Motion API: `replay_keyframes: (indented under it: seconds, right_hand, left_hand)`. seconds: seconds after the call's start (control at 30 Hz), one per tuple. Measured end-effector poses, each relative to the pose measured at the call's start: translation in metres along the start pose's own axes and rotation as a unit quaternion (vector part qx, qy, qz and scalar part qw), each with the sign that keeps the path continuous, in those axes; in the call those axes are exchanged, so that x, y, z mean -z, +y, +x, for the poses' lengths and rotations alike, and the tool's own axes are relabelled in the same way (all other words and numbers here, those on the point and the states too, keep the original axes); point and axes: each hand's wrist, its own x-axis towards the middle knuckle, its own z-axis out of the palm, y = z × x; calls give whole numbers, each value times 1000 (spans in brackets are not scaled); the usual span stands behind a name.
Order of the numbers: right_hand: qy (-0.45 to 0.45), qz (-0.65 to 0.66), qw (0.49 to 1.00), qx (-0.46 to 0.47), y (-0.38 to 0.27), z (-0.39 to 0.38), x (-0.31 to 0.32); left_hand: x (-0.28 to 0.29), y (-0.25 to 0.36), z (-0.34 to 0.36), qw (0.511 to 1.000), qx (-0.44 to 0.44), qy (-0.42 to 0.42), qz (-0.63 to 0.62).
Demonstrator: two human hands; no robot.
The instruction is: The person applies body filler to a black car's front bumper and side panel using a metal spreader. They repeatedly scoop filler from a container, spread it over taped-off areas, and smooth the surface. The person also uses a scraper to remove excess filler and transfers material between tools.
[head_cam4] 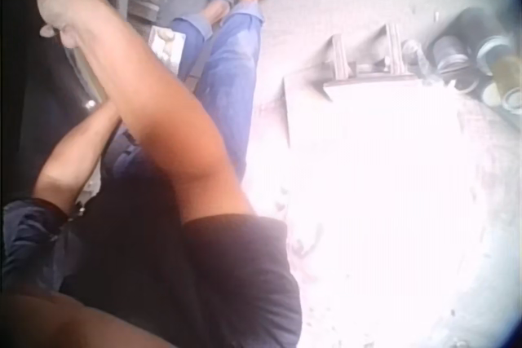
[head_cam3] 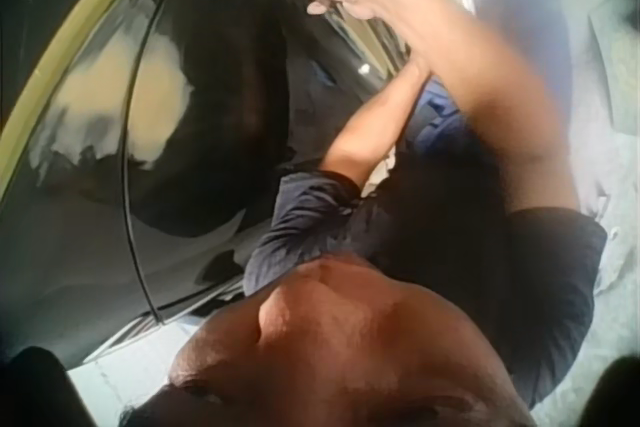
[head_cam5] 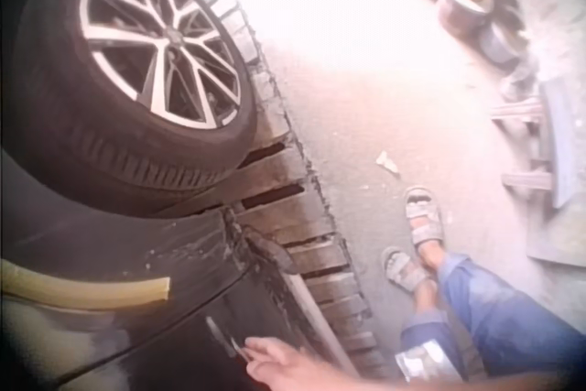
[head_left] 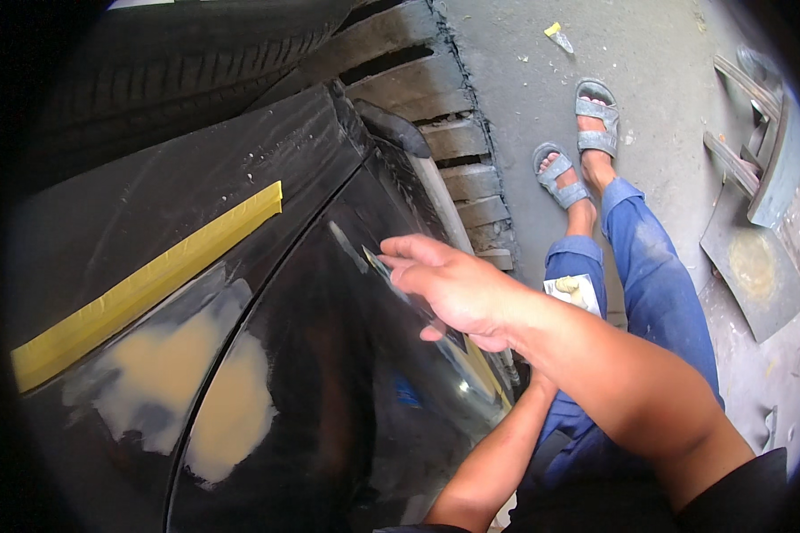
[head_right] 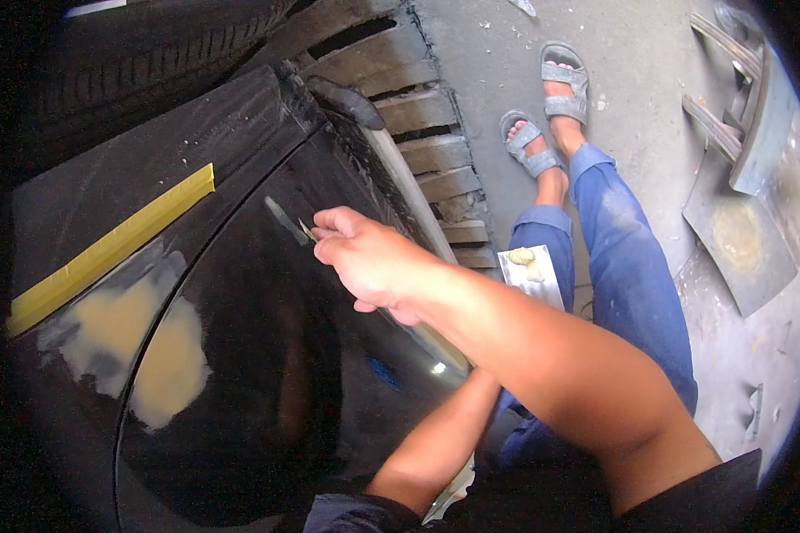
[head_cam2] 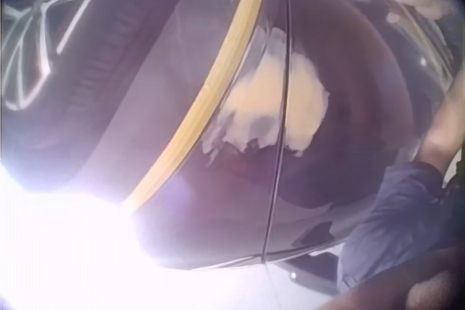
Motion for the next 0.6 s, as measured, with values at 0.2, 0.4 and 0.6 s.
replay_keyframes:
  seconds: [0.2,0.4,0.6]
  right_hand:
    - [7,0,1000,-2,11,3,-8]
    - [75,-32,986,147,40,19,-30]
    - [65,7,995,74,24,2,-11]
  left_hand:
    - [1,10,-4,1000,-9,-4,5]
    - [0,-1,6,999,-20,-14,-46]
    - [-3,13,-10,999,-34,34,25]
